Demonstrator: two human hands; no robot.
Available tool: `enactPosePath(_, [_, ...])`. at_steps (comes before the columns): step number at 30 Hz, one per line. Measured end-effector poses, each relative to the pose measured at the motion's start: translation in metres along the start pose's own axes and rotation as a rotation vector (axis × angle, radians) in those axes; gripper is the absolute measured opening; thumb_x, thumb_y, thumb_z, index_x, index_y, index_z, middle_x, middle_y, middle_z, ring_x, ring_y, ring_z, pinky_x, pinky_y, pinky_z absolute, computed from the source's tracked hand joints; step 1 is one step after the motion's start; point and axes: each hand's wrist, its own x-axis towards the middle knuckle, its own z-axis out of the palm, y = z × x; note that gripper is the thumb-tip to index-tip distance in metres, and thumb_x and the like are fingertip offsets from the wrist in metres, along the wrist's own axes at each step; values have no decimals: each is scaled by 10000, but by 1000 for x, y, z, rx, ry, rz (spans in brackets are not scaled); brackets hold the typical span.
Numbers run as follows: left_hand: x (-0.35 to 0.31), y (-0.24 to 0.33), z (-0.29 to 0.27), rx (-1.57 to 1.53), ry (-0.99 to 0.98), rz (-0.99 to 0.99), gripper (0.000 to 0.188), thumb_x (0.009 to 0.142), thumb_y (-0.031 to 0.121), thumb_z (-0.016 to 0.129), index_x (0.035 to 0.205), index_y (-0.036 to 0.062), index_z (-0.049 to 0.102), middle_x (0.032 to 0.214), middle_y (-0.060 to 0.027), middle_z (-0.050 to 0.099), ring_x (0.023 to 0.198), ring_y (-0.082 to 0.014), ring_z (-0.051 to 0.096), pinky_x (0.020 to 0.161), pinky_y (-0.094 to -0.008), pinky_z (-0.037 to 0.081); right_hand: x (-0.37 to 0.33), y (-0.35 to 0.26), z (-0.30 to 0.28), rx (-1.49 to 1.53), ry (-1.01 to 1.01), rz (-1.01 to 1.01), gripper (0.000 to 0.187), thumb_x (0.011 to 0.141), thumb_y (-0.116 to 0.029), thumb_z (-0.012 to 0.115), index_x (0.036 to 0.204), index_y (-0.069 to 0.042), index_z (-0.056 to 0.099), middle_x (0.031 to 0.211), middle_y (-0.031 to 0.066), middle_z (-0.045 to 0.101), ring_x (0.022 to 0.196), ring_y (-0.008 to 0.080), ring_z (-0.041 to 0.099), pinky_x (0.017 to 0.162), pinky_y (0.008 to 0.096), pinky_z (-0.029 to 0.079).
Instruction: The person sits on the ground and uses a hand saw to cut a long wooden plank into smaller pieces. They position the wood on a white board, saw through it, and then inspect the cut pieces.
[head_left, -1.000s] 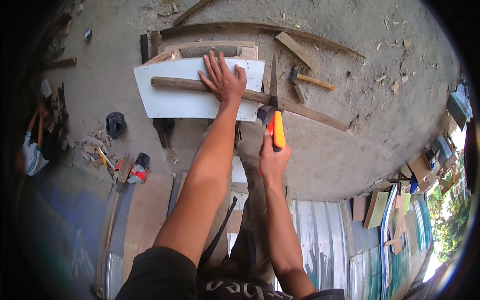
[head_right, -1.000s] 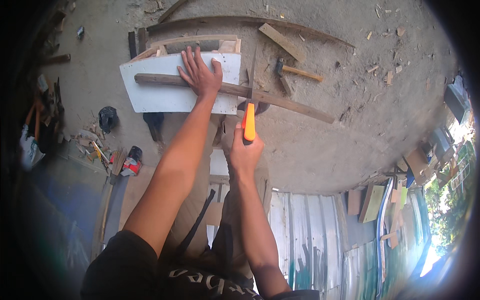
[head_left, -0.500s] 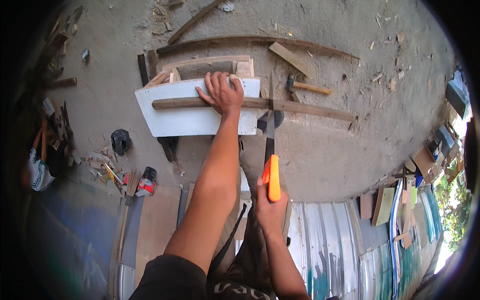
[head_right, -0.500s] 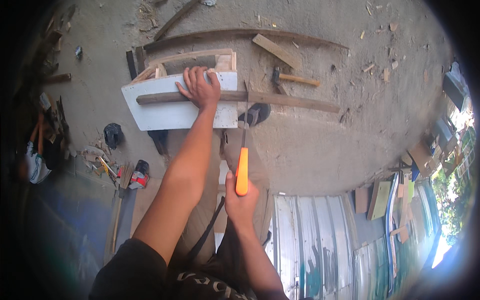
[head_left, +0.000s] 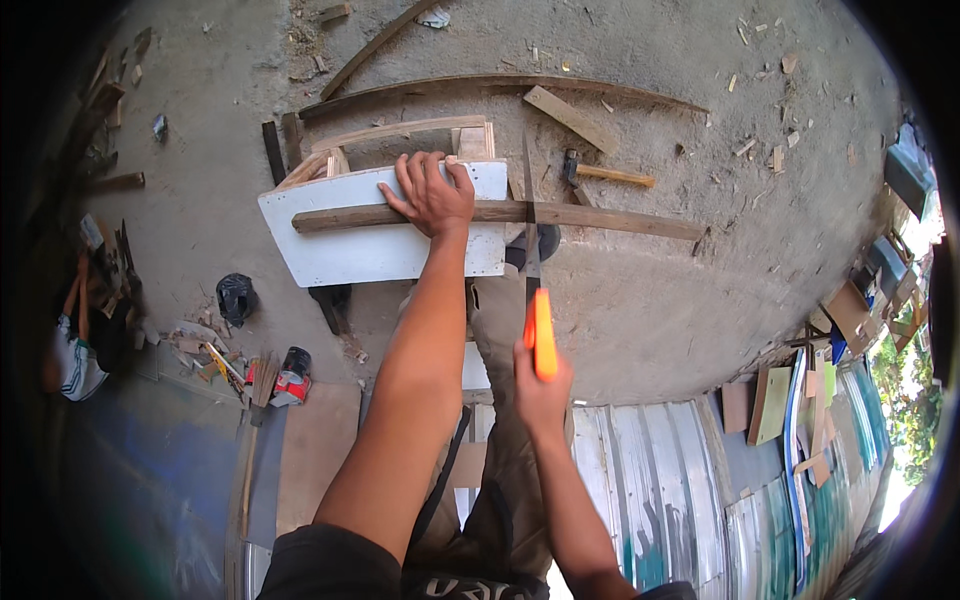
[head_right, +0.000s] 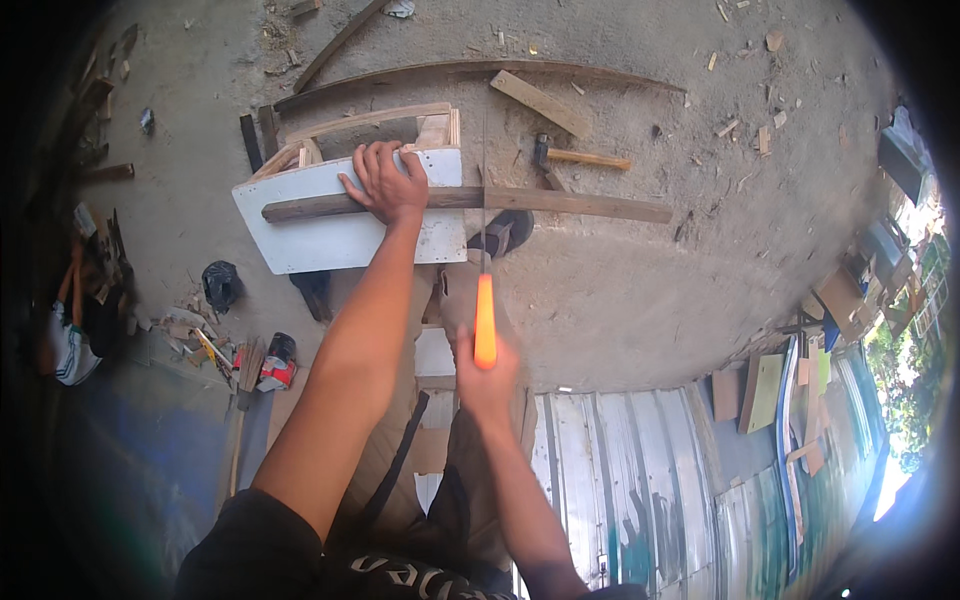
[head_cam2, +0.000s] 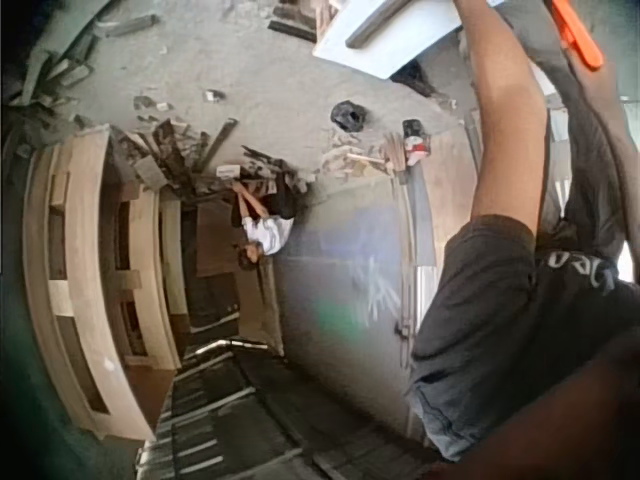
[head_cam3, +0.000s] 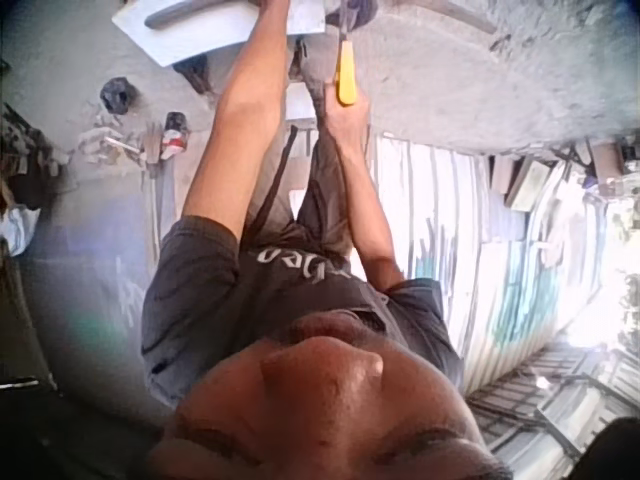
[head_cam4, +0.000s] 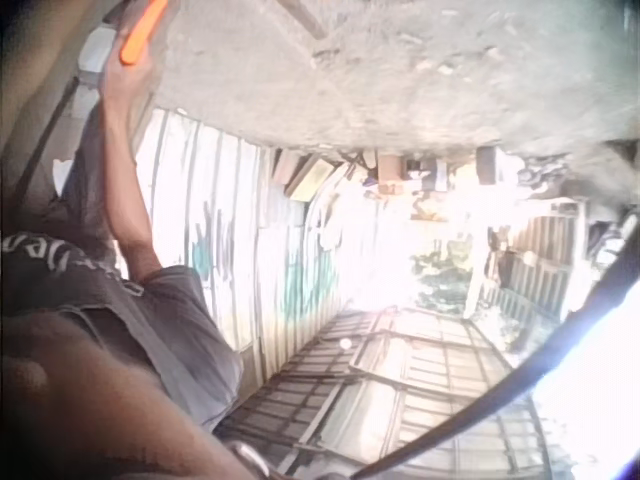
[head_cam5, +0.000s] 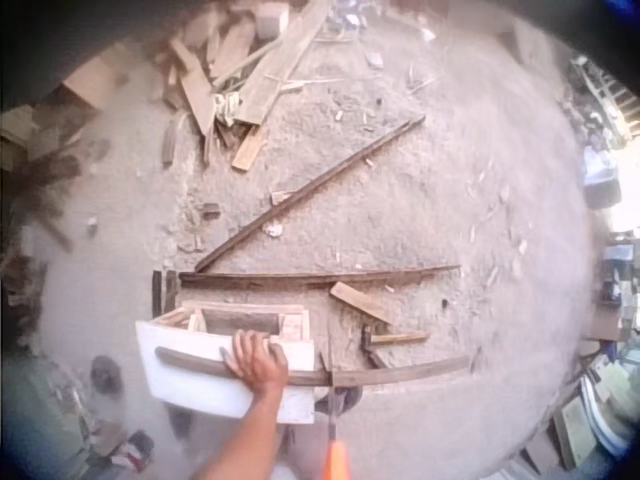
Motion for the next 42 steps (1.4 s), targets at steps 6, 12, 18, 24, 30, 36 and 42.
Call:
enactPosePath(6, [-4, -2, 0, -32, 40, 11, 225, 860, 285, 573, 1000, 147, 681, 1180, -17, 626, 1351, -265, 441, 1175, -630, 57, -12, 25, -9, -7, 35, 31, 228, 886, -101, 685, 717, 9, 578, 589, 40, 542, 564, 89, 470, 531, 327, 414])
enactPosePath(12, [-7, 6, 11, -31, -5, 85, 215, 859, 283, 584, 983, 141, 687, 1146, -32, 644, 1341, -273, 453, 1170, -624, 72, 78, 74, 24, 124, 170, -193, 220, 872, -90, 699, 717, -10, 564, 569, 46, 513, 522, 97, 441, 498, 324, 390])
enactPosePath(18, [4, 1, 7, -28, 0, 35, 285, 915, 340, 549, 1098, 157, 669, 1279, -34, 615, 1366, -249, 436, 1180, -593, 63, 64, 122, -39, -256, 235, -504, 170, 879, -109, 702, 766, -24, 608, 613, 117, 560, 535, 244, 578, 533, 370, 460])
enactPosePath(24, [-6, -18, -12, -302, 6, 354, 430, 915, 361, 575, 1270, 117, 572, 1387, -105, 536, 1373, -281, 429, 1186, -536, 157, 173, 246, -81, -597, 479, -520, 240, 867, -238, 758, 832, -38, 628, 729, 150, 640, 683, 360, 639, 614, 456, 486])
enactPosePath(30, [-1, -49, -39, -256, -168, 1182, 604, 703, 315, 840, 1229, 119, 617, 1341, -96, 566, 1252, -280, 537, 1027, -455, 420, 291, 349, -100, -800, 535, -226, 415, 781, -353, 825, 961, -39, 622, 882, 145, 674, 839, 363, 652, 749, 472, 491])
enactPosePath(36, [0, -43, -22, -262, -198, 1137, 417, 742, 166, 803, 1125, 99, 651, 1123, -60, 656, 1011, -260, 629, 857, -386, 478, 335, 315, -42, -835, 682, -575, 903, 779, -389, 803, 1447, -10, 328, 1451, 227, 405, 1358, 397, 394, 1082, 517, 332])
enactPosePath(42, [12, -10, -31, -258, -315, 1229, 387, 885, 221, 716, 1203, 58, 566, 1109, -155, 664, 1036, -348, 631, 869, -430, 489, 409, 302, -33, -1002, 512, -719, 624, 914, -319, 657, 1421, -39, 425, 1383, 155, 505, 1354, 318, 445, 1106, 531, 321])
